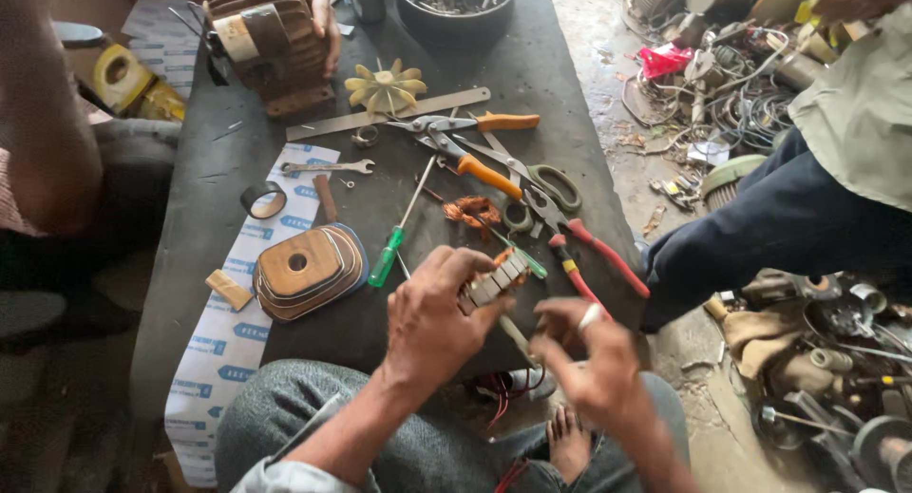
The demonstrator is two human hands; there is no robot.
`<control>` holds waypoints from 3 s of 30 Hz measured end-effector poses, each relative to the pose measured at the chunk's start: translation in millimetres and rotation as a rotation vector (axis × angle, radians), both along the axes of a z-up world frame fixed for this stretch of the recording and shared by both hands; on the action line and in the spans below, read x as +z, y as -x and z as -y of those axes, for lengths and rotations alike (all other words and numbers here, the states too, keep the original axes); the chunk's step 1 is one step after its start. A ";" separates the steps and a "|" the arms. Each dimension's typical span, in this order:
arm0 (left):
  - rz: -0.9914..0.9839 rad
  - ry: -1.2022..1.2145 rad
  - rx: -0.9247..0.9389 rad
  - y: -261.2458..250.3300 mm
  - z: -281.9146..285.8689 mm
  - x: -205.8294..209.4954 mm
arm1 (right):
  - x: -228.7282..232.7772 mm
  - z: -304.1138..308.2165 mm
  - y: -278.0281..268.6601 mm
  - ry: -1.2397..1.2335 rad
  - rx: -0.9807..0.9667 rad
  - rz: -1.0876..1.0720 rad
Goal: The person uses pliers and a screwdriver to remove copper windings from a motor stator. They repeatedly cut and pull the wires, then place the stator on the table.
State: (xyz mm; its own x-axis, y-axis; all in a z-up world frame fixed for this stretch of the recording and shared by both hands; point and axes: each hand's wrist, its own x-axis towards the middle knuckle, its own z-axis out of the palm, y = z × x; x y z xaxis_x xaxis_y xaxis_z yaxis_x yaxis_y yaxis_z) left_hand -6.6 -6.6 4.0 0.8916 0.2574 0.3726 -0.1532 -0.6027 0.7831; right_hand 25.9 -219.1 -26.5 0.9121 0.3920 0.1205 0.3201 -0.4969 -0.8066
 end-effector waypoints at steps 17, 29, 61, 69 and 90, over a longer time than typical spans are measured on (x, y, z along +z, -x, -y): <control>-0.086 0.917 -0.006 56.5 32.4 -16.3 | -30.6 1.6 -54.7 -0.532 0.112 -0.464; -0.122 1.010 0.003 58.9 37.9 -37.5 | -22.5 -30.2 -58.7 -0.758 0.094 -0.697; 0.206 0.025 -0.073 22.5 18.2 -28.3 | 20.0 -40.6 -40.8 -0.344 -0.158 0.132; 0.209 0.039 0.020 18.8 28.7 -36.8 | 19.2 -34.1 35.1 -0.163 -0.137 0.460; 0.123 0.272 0.145 15.4 13.3 -29.1 | -28.1 7.4 7.1 0.081 0.147 0.556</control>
